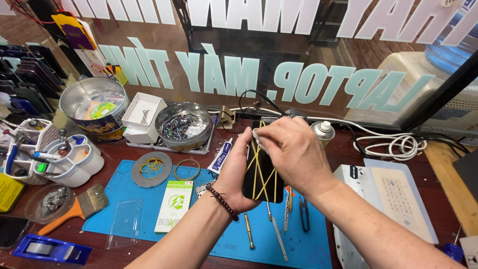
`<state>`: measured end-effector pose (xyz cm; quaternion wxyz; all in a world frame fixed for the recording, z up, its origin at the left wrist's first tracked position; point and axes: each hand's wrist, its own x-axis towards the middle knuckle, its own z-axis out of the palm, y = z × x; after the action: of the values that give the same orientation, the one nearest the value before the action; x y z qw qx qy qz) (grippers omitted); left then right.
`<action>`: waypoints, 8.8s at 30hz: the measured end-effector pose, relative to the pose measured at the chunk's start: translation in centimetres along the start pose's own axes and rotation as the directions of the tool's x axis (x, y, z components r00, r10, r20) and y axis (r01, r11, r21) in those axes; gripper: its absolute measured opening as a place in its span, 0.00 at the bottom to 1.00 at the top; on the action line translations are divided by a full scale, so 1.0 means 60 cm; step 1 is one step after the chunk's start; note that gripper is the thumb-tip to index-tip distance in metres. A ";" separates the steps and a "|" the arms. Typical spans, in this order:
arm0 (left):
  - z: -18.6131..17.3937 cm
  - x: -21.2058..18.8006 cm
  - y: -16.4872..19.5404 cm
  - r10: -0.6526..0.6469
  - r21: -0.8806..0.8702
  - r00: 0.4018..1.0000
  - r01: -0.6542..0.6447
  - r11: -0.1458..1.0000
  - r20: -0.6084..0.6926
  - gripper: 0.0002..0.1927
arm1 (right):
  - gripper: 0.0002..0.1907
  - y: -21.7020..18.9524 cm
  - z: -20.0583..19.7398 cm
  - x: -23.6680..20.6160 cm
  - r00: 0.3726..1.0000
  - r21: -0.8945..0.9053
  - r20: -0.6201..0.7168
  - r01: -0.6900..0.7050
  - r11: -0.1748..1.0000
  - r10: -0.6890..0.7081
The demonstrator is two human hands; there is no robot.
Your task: The person holds a smartphone with rubber bands and repeatedly wipes its back surface with a small white cloth. They turn the phone over to inspect the internal components, then continue wiping the back. The phone remains bound by rubber bands throughout.
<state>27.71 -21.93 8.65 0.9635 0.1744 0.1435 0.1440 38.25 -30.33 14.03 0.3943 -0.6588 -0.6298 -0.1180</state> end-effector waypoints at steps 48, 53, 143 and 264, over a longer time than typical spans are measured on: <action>0.020 -0.032 0.004 -0.062 0.455 0.991 0.108 0.884 -0.116 0.30 | 0.05 0.027 -0.024 0.001 0.993 0.103 -0.039 -0.105 0.989 0.109; 0.025 -0.028 0.006 -0.044 0.504 0.985 0.125 0.855 -0.169 0.31 | 0.05 0.026 -0.025 0.005 0.994 0.098 -0.050 -0.093 0.991 0.098; 0.039 -0.025 0.022 0.049 0.243 0.999 -0.048 0.969 0.004 0.35 | 0.07 -0.006 -0.018 0.002 0.876 0.247 -0.031 -0.460 0.853 0.482; -0.037 0.072 0.069 0.019 -0.391 0.835 -0.277 0.878 -0.550 0.30 | 0.05 -0.042 -0.001 -0.034 0.999 0.106 -0.022 -0.029 0.994 0.032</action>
<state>30.02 -16.15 7.25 0.8846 -0.0919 0.3517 0.2922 35.56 -32.11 13.67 0.4378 -0.6452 -0.6202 -0.0862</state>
